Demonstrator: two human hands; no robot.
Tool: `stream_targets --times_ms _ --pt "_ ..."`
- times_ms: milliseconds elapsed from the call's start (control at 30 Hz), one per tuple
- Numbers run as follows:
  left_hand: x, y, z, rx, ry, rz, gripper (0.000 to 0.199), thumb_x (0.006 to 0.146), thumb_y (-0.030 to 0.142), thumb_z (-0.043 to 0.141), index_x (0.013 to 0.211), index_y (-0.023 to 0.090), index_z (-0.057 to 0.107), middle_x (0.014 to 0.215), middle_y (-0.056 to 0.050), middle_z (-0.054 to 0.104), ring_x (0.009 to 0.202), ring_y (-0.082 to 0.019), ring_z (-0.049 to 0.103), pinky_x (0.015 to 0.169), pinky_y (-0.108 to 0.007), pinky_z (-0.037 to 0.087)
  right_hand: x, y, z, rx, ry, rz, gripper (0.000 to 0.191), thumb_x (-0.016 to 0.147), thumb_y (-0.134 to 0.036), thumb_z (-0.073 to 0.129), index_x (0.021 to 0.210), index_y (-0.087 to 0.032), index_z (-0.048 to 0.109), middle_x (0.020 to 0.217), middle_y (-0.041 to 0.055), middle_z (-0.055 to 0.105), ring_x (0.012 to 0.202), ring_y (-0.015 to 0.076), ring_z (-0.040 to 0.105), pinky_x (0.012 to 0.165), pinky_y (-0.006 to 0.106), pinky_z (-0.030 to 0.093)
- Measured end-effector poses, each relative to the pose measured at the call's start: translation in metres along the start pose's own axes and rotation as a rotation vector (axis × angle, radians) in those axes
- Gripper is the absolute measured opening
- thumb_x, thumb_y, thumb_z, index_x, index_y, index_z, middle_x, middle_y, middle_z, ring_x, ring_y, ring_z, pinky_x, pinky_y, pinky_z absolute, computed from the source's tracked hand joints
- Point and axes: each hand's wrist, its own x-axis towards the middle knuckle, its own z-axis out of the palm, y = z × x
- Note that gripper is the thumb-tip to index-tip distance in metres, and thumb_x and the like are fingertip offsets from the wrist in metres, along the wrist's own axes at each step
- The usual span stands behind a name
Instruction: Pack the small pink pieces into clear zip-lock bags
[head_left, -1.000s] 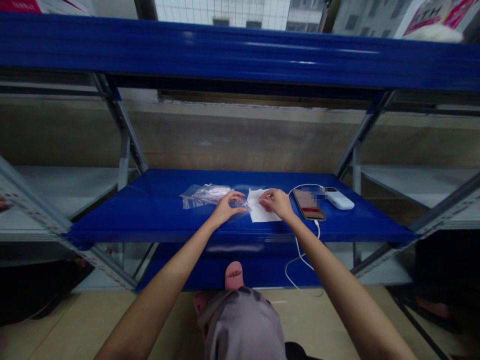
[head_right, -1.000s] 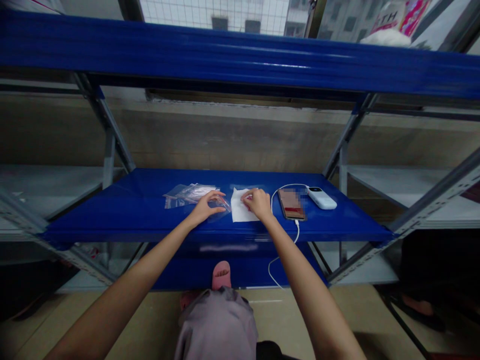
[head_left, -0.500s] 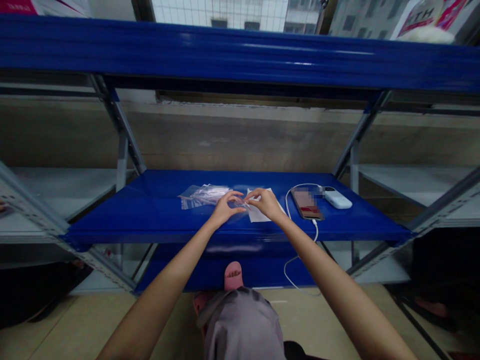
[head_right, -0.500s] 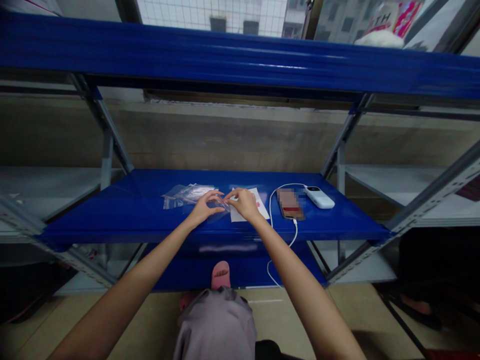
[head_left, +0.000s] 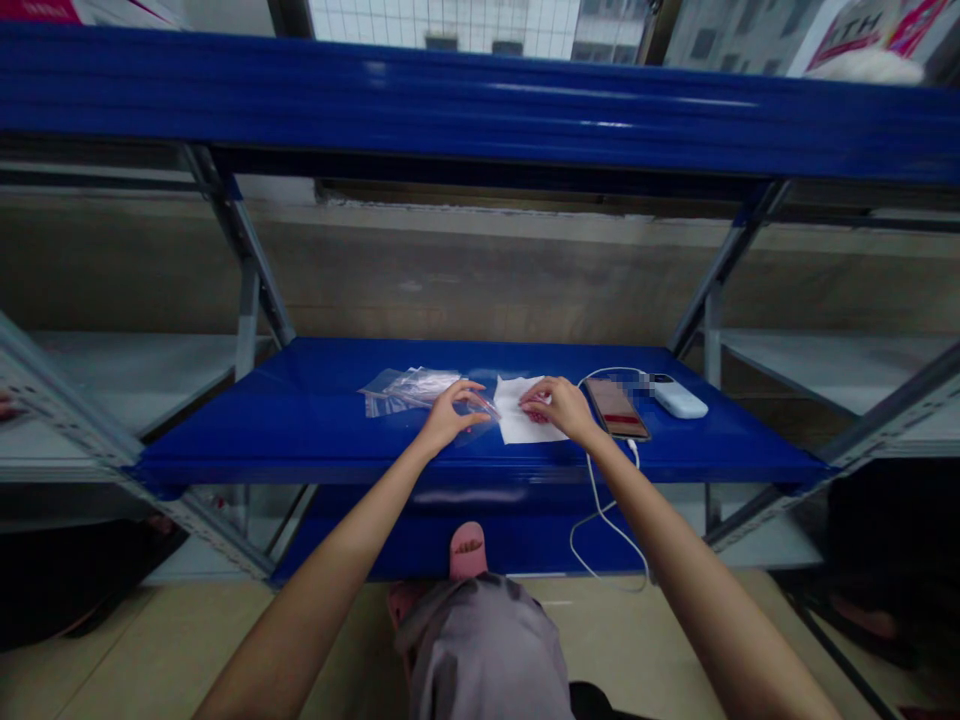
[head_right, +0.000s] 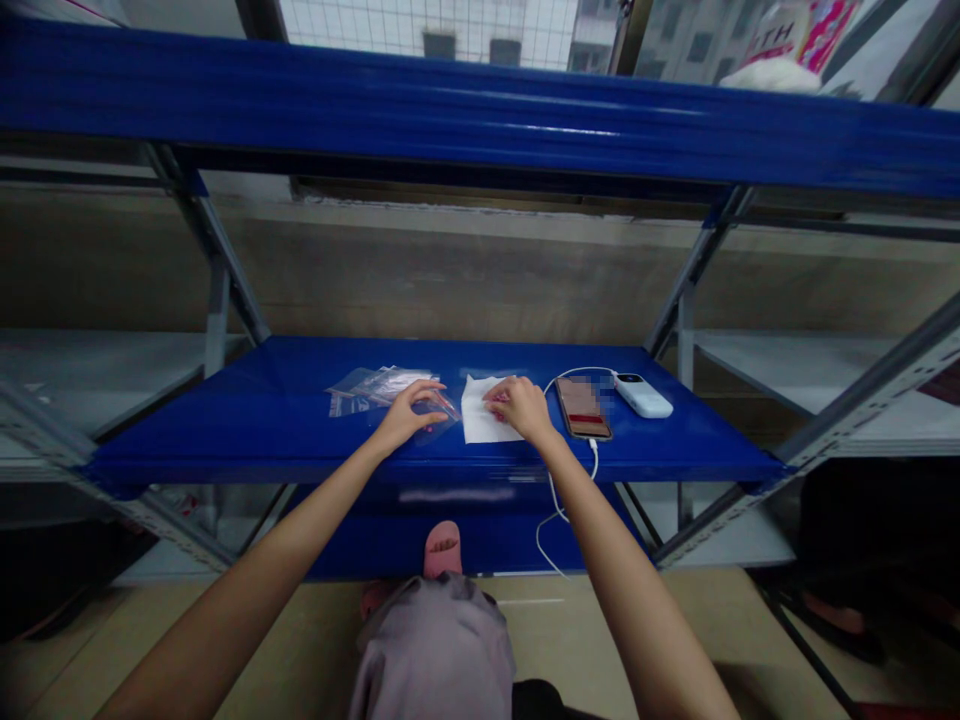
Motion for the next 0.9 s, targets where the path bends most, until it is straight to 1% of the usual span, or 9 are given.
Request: stream_targets --times_ms 100,200,333,433,567,667,767,833,900 --pt "-0.001 -0.001 -0.001 0.005 0.007 -0.013 0.050 0.058 0.027 0.073 0.102 0.014 0.052 0.083 -0.005 0.062 0.075 -0.017 0.059 0.041 -0.017 0.043 -0.010 0.018 0.001 -0.144 -0.080 -0.048 0.013 0.075 -0.029 0.064 0.085 -0.028 0.071 0.099 0.0015 0.067 0.089 0.0186 0.056 0.073 0.027 0.039" --pt "-0.001 -0.001 0.000 0.007 0.015 -0.024 0.050 0.058 0.028 0.073 0.103 0.014 0.052 0.084 -0.005 0.062 0.074 -0.017 0.059 0.040 -0.016 0.042 -0.015 0.026 0.006 -0.178 -0.068 -0.049 0.014 0.077 -0.031 0.063 0.088 -0.029 0.071 0.103 0.0013 0.066 0.090 0.0191 0.053 0.073 0.028 0.036" --pt "-0.002 -0.002 0.001 0.011 -0.006 -0.037 0.049 0.059 0.028 0.072 0.102 0.015 0.052 0.084 -0.004 0.062 0.071 -0.015 0.059 0.040 -0.015 0.042 -0.014 0.025 0.013 -0.208 -0.018 -0.067 0.013 0.076 -0.034 0.063 0.085 -0.030 0.071 0.104 0.0006 0.065 0.094 0.0208 0.050 0.073 0.030 0.032" --pt "-0.003 -0.002 0.000 0.019 0.000 -0.042 0.048 0.060 0.027 0.072 0.102 0.015 0.053 0.083 -0.004 0.063 0.073 -0.015 0.059 0.040 -0.015 0.043 -0.013 0.023 0.015 -0.243 -0.023 -0.100 0.010 0.077 -0.030 0.063 0.082 -0.029 0.071 0.103 0.0014 0.064 0.095 0.0214 0.049 0.074 0.031 0.029" --pt "-0.003 -0.002 0.000 0.037 0.011 -0.049 0.046 0.061 0.026 0.072 0.102 0.015 0.053 0.084 -0.004 0.063 0.075 -0.016 0.060 0.040 -0.015 0.043 -0.015 0.021 0.017 -0.240 -0.003 -0.096 0.012 0.078 -0.029 0.060 0.082 -0.025 0.071 0.100 0.0039 0.064 0.094 0.0215 0.049 0.074 0.032 0.029" --pt "-0.004 -0.002 0.000 0.032 0.008 -0.048 0.047 0.061 0.025 0.072 0.103 0.015 0.053 0.084 -0.004 0.064 0.074 -0.015 0.060 0.040 -0.015 0.043 -0.014 0.017 0.017 -0.141 0.047 -0.064 0.013 0.078 -0.031 0.059 0.081 -0.024 0.070 0.099 0.0038 0.066 0.091 0.0206 0.051 0.075 0.032 0.032" --pt "-0.004 -0.001 0.001 0.027 -0.003 -0.044 0.049 0.059 0.025 0.073 0.102 0.014 0.053 0.083 -0.004 0.063 0.073 -0.015 0.060 0.039 -0.014 0.043 -0.008 0.006 0.016 0.110 0.127 -0.025 0.015 0.079 -0.030 0.057 0.080 -0.022 0.070 0.094 0.0033 0.068 0.087 0.0175 0.056 0.077 0.029 0.037" --pt "-0.004 -0.001 0.002 0.019 -0.015 -0.045 0.050 0.059 0.026 0.073 0.103 0.014 0.052 0.084 -0.004 0.063 0.073 -0.015 0.059 0.039 -0.014 0.042 -0.003 -0.004 0.015 0.272 0.140 -0.046 0.014 0.079 -0.029 0.057 0.079 -0.022 0.069 0.090 0.0028 0.068 0.086 0.0158 0.059 0.078 0.027 0.040" --pt "-0.004 -0.001 0.003 0.013 -0.020 -0.046 0.050 0.059 0.026 0.073 0.104 0.015 0.052 0.084 -0.004 0.062 0.071 -0.015 0.059 0.039 -0.015 0.043 0.001 -0.016 0.013 0.343 0.115 -0.097 0.012 0.078 -0.029 0.059 0.079 -0.023 0.069 0.089 0.0017 0.069 0.085 0.0150 0.060 0.079 0.026 0.041"
